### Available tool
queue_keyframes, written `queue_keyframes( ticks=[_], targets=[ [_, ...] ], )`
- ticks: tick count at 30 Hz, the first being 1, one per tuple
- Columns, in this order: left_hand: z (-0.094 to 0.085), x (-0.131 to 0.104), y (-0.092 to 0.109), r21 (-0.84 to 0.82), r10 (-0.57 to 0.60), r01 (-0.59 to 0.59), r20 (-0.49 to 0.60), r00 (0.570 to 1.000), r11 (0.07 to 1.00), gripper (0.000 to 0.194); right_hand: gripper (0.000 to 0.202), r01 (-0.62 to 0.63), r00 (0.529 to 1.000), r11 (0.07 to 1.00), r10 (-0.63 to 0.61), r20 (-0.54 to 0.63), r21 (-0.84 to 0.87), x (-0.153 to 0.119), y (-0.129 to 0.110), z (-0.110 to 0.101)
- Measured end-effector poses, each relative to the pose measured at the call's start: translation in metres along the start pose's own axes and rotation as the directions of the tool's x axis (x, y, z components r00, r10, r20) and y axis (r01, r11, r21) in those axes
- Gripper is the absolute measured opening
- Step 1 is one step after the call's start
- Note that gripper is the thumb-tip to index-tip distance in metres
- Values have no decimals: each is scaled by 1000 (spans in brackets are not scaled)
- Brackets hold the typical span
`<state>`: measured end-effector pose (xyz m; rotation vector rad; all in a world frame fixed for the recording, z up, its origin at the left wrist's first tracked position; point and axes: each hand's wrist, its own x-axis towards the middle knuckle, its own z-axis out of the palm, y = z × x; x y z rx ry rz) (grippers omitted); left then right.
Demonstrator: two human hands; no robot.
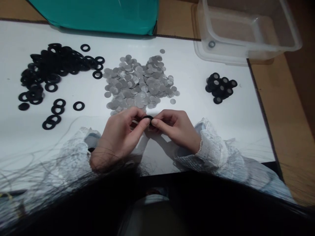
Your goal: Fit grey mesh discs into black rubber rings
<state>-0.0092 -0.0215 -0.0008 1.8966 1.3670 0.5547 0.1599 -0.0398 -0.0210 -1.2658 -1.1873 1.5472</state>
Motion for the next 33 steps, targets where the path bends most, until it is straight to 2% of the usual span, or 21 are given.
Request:
queue_keyframes(
  ticks=[5, 9, 13, 17, 19, 26, 29, 33],
  targets=[
    [-2, 3, 1, -166, -111, 114, 23, 994, 980, 18, 20, 6, 1000, 996, -4, -26, 85, 4, 2, 0],
    [-3, 4, 3, -196, -153, 155, 25, 988, 968, 15, 22, -31, 999, 992, 31, 8, 125, 6, 4, 0],
    [-6, 4, 7, -157, -131, 141, 74, 989, 977, 15, 27, 15, 999, 999, -17, 49, 36, 6, 2, -1],
    [-7, 3, 9, -83, -118, 120, 31, 993, 989, 12, 25, 98, 995, 995, -97, 38, -10, 5, -2, -3],
    [-7, 2, 8, -58, -115, 115, 4, 993, 992, 10, 26, 96, 995, 995, -96, 17, -10, 5, -5, -4],
    [-7, 2, 8, -26, -67, 67, -2, 998, 997, 11, 26, 61, 997, 998, -61, 54, 8, 4, -4, -5],
    [-6, 3, 8, -41, -57, 57, 7, 998, 998, 12, 22, 70, 997, 997, -71, 37, 11, 4, -2, -6],
    [-4, 4, 6, -172, -115, 114, 7, 993, 979, 12, 16, 116, 993, 992, -117, 19, 38, 4, 1, -5]
  ],
)
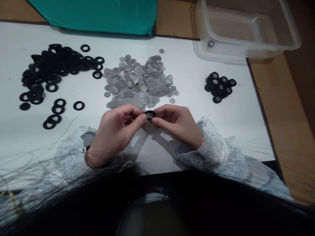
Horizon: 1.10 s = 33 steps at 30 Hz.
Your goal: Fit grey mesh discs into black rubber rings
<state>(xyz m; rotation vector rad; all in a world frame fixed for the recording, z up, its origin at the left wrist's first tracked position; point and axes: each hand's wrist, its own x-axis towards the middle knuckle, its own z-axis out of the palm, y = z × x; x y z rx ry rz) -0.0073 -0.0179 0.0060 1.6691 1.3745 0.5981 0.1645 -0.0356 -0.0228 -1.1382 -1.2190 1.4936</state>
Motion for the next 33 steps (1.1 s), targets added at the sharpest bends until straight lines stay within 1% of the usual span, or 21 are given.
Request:
queue_keyframes(
  ticks=[3, 7, 11, 16, 19, 23, 26, 28, 30, 31, 33],
  targets=[
    [3, 1, -3, -93, -1, 1, 1, 1000, 996, 12, 14, 48, 998, 999, -47, -30, 2, 0, 4, 2],
    [7, 0, -4, -192, -4, 10, 35, 999, 981, 15, 17, 123, 989, 992, -124, -78, -21, -1, 8, 6],
    [9, 0, -2, -209, -46, 51, 26, 999, 977, 12, 14, 199, 975, 979, -202, -96, -39, -2, 9, 11],
    [11, 2, -2, -253, -45, 41, -9, 999, 967, 10, 15, 216, 964, 974, -225, -143, -74, -5, 12, 17],
    [11, 3, -4, -239, -42, 43, 9, 999, 970, 11, 15, 216, 964, 974, -224, -145, -64, -5, 14, 19],
    [7, 4, -5, -193, -23, 34, 61, 998, 981, 10, 15, 209, 973, 976, -214, -84, -56, -3, 13, 14],
    [2, 6, -4, -151, -20, 42, 150, 989, 988, 13, 14, 191, 982, 979, -191, 5, -66, 1, 9, 5],
    [-3, 8, -2, -136, -34, 70, 249, 968, 988, 15, 13, 179, 981, 979, -169, 97, -95, 3, 5, -1],
    [-6, 10, 1, -134, -59, 111, 342, 938, 985, 15, 12, 177, 971, 976, -153, 183, -123, 4, 3, -5],
    [-8, 11, 2, -139, -74, 133, 369, 927, 981, 15, 13, 180, 967, 975, -151, 206, -131, 4, 2, -6],
    [-9, 13, 2, -166, -108, 183, 380, 919, 969, 16, 20, 202, 964, 967, -169, 204, -155, 3, 2, -5]
  ],
)
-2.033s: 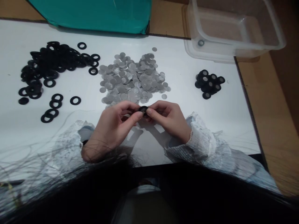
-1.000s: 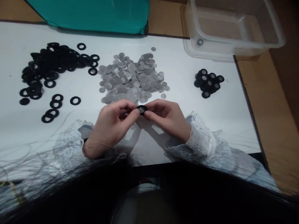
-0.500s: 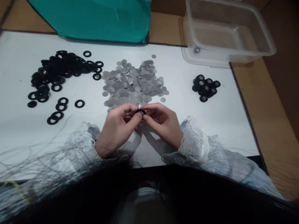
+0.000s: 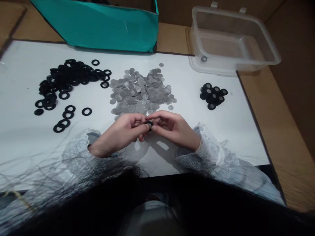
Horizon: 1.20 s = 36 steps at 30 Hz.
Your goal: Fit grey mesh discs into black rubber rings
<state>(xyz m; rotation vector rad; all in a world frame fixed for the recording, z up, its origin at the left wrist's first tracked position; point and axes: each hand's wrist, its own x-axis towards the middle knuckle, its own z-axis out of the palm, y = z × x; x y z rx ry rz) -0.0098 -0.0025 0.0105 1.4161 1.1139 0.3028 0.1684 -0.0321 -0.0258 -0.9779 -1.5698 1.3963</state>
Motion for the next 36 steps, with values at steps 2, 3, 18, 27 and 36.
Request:
queue_keyframes(
  ticks=[2, 3, 18, 27, 36],
  targets=[
    [0, 1, -1, -57, -29, 29, 7, 1000, 998, 18, 25, 40, 998, 996, -44, -49, -77, -1, 0, 3],
    [0, 1, -1, -78, -42, 44, 25, 999, 996, 18, 25, 70, 994, 989, -79, -69, -129, -1, 0, 5],
    [-5, -1, 3, -122, -41, 72, 235, 971, 990, 12, 24, 206, 956, 968, -167, 239, -146, 6, -3, -19],
    [-3, 1, 1, -129, -64, 89, 185, 981, 988, 17, 24, 253, 968, 927, -243, 70, -277, 4, -1, -9],
    [-4, 1, 0, -164, -53, 92, 223, 973, 982, 16, 28, 276, 952, 928, -228, 203, -249, 6, -2, -18]
  ],
)
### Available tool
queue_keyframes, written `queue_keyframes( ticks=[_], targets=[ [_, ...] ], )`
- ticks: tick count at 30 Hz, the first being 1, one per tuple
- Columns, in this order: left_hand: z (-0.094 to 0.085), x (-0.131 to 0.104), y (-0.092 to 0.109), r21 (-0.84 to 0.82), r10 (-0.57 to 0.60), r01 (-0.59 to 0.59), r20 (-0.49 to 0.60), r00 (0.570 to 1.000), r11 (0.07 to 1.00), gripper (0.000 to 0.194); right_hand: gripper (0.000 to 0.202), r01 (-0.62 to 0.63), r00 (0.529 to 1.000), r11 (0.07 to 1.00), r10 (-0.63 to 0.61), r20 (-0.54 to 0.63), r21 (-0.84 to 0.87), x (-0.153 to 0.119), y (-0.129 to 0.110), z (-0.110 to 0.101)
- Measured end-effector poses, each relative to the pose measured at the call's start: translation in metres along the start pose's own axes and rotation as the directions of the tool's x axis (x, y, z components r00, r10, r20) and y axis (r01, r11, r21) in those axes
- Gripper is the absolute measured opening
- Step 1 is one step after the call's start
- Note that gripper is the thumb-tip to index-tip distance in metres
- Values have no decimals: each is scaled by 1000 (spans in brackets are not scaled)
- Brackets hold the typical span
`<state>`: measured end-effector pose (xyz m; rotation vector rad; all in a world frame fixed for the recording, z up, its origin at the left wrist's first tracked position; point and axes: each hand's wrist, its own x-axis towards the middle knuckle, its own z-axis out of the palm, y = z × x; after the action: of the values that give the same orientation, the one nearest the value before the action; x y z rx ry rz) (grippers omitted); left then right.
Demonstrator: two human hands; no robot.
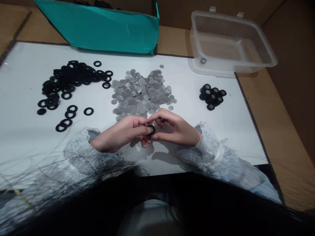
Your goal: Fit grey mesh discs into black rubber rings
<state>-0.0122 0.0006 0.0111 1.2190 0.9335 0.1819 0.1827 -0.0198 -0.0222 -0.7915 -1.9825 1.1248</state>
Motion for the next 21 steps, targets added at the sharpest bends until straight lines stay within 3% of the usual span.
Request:
queue_keyframes(
  ticks=[4, 10, 16, 21],
  targets=[
    [1, 0, 1, 19, -3, 4, -25, 1000, 1000, 18, 26, 1, 997, 999, -5, -78, -45, -1, -1, 2],
    [2, -1, 1, -42, 31, -30, 34, 999, 999, 10, 23, 4, 998, 1000, -6, 62, 30, 0, 0, -5],
    [0, -2, -1, -19, 23, -22, 23, 999, 1000, 16, 27, 45, 997, 999, -44, -71, 9, 1, -2, 5],
    [2, -3, 1, -87, 30, -21, 101, 994, 996, 9, 20, 76, 995, 994, -80, 51, 80, 1, -2, -2]
  ],
)
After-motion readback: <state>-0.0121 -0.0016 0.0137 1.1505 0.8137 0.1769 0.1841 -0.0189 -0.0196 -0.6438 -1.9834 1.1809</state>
